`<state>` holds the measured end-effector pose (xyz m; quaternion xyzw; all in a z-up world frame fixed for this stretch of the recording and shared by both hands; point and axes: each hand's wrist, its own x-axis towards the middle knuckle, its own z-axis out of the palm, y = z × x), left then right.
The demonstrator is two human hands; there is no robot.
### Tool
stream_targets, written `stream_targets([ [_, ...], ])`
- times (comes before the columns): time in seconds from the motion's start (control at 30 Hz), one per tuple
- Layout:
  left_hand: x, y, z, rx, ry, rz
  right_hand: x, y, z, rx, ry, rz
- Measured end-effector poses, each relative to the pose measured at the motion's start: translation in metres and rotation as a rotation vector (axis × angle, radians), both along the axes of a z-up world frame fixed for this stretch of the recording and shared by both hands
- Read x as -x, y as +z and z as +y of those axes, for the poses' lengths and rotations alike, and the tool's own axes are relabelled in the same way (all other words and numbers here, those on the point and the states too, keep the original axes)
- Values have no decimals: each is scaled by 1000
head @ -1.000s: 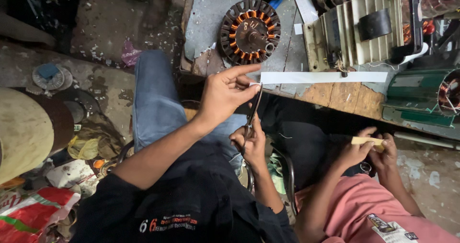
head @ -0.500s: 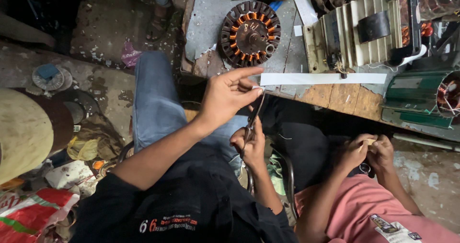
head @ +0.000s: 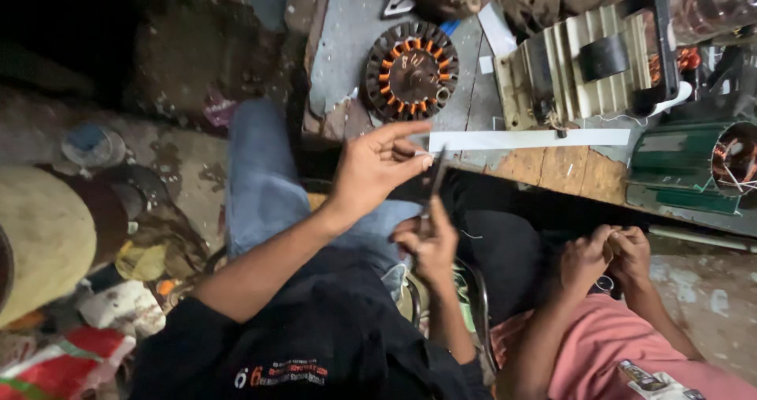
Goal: The person sits on the floor and repeatedly applies white tape to the slots of a motor stator using scissors to cut the tape. The person handles the stator with both hands, cuts tape pieces, and places them into the slots.
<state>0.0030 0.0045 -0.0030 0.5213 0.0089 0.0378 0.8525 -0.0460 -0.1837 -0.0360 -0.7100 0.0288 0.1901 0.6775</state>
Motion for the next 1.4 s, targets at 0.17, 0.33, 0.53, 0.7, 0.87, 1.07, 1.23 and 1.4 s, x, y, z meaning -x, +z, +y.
stream_targets([
  [0.17,6,-12,0,-41,-84,111,-52,63,-33,760,10,-848],
  [0.33,26,-9,17,-236,-106,119,-116,96,-10,1154,41,-659],
  [0.53,48,-27,39,-235,-39,36,-152,118,8,1070,231,-506],
  [0.7,50,-34,34,101,-39,100,-92,95,12,688,149,-835],
  [0.87,46,-32,19,104,-99,59,-38,50,29,233,106,-570],
  [1.07,61,-21,11,-56,-104,122,-19,32,18,115,-57,-488],
  [1.23,69,-22,17,-84,-6,105,5,27,11,-118,-230,-395],
  [1.4,65,-19,29,-87,85,76,37,24,-2,-112,-314,-365],
])
